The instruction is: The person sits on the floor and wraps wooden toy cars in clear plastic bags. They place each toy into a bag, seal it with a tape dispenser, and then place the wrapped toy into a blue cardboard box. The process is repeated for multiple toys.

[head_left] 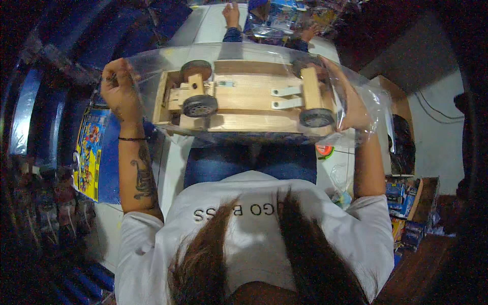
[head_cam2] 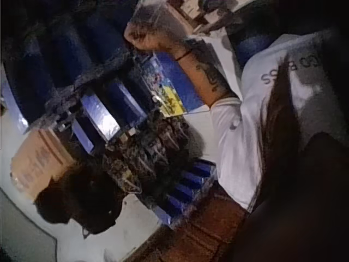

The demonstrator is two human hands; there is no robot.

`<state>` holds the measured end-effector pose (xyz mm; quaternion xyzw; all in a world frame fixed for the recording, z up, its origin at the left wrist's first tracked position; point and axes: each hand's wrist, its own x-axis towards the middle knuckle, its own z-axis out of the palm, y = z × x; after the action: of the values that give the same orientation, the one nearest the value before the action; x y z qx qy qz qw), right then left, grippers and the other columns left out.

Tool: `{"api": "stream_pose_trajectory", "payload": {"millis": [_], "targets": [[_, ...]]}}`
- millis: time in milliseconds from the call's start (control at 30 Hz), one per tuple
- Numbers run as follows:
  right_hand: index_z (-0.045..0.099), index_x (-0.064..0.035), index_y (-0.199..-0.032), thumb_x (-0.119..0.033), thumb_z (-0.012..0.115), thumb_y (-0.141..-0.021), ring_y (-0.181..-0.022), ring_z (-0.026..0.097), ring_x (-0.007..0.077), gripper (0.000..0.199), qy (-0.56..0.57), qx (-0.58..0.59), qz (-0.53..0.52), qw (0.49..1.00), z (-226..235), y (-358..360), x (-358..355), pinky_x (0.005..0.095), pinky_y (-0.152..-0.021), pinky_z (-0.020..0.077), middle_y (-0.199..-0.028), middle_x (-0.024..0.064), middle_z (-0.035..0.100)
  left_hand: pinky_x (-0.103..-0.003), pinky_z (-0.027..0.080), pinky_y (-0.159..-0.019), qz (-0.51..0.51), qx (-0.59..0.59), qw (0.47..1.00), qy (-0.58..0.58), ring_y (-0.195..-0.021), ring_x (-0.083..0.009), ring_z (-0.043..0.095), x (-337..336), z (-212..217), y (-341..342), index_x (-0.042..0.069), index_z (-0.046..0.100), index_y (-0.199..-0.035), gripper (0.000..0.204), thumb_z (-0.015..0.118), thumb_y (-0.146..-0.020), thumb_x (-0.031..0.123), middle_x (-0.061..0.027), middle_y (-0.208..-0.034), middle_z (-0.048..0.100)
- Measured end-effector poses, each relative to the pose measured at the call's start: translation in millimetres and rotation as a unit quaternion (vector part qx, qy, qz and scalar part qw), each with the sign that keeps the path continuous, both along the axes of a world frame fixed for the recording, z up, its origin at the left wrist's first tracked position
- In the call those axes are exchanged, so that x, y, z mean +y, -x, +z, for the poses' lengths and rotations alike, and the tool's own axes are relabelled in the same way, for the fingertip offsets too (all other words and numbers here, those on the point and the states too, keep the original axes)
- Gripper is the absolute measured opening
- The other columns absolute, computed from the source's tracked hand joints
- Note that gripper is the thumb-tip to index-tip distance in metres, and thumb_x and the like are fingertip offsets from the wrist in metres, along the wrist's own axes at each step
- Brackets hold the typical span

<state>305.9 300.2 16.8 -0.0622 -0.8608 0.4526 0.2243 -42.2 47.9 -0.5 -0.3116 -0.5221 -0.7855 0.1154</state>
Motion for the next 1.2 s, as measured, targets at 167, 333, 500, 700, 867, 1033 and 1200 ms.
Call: {"api": "stream_pose_trajectory", "payload": {"millis": [167,333,500,700,867,1033,1200], "targets": [[0.027,-0.0019,-0.145,-0.052,0.087,-0.039,-0.133,0.037,0.0295,0.132,0.013,-0.017,-0.010,1.000,4.4,-0.7,-15.1,0.0417,-0.112,0.0255,-0.143,0.0157,0.039,-0.020,0.035,-0.054,-0.039,-0.004,0.995,0.093,-0.060,-0.0033,0.044,1.3,4.2,-11.4,0.005,0.060,-0.081,0.031,0.053,-0.098,0.029,0.0025,-0.066,0.053],[0.024,0.0018,-0.145,-0.053,0.084,-0.048,-0.134,0.035,0.0285,0.126,-0.008,0.027,-0.072,0.997,-1.3,-9.7,-12.7,0.0393,-0.112,0.0268,-0.143,0.0169,0.036,-0.021,0.034,-0.052,0.131,0.159,0.974,0.093,-0.058,-0.0028,0.043,-2.3,13.5,3.5,0.004,0.061,-0.083,0.034,0.049,-0.099,0.031,0.0030,-0.064,0.053],[0.027,0.0026,-0.144,-0.051,0.089,-0.042,-0.137,0.032,0.0309,0.131,0.064,0.019,-0.046,0.997,-4.8,-18.7,6.9,0.0413,-0.114,0.0212,-0.148,0.0174,0.032,-0.020,0.035,-0.052,0.157,0.213,0.958,0.108,-0.059,-0.0035,0.045,-3.2,8.7,19.7,0.004,0.060,-0.082,0.035,0.048,-0.099,0.031,0.0022,-0.064,0.053],[0.029,0.0021,-0.144,-0.056,0.087,-0.045,-0.139,0.029,0.0286,0.128,0.059,0.016,-0.044,0.997,-7.0,-24.3,14.9,0.0399,-0.114,0.0195,-0.149,0.0175,0.030,-0.020,0.037,-0.056,0.093,0.170,0.981,0.025,-0.061,-0.0040,0.046,-1.6,-0.6,21.4,0.004,0.060,-0.083,0.036,0.046,-0.100,0.032,0.0029,-0.070,0.055],[0.031,0.0008,-0.143,-0.052,0.084,-0.049,-0.136,0.033,0.0289,0.121,-0.007,-0.024,-0.085,0.996,-3.1,-18.7,8.6,0.0392,-0.114,0.0202,-0.146,0.0156,0.036,-0.022,0.040,-0.056,0.144,0.177,0.969,0.090,-0.060,-0.0062,0.047,-4.0,-5.6,34.1,0.002,0.060,-0.083,0.037,0.048,-0.100,0.033,0.0007,-0.068,0.058],[0.028,0.0015,-0.144,-0.055,0.084,-0.048,-0.137,0.031,0.0286,0.125,-0.011,0.000,-0.084,0.996,-7.2,-17.9,7.5,0.0397,-0.114,0.0190,-0.146,0.0169,0.035,-0.026,0.047,-0.068,0.173,0.218,0.943,0.180,-0.074,-0.0115,0.057,-20.6,-8.3,68.1,-0.002,0.063,-0.097,0.037,0.051,-0.098,0.033,-0.0047,-0.081,0.064],[0.032,0.0032,-0.142,-0.058,0.075,-0.063,-0.138,0.029,0.0320,0.109,0.069,0.051,-0.036,0.996,-13.8,-33.2,18.4,0.0427,-0.115,0.0181,-0.147,0.0200,0.032,-0.026,0.048,-0.070,0.107,0.234,0.957,0.136,-0.078,-0.0125,0.059,-23.8,-12.7,80.2,-0.001,0.064,-0.099,0.036,0.052,-0.097,0.033,-0.0048,-0.086,0.064]]}}
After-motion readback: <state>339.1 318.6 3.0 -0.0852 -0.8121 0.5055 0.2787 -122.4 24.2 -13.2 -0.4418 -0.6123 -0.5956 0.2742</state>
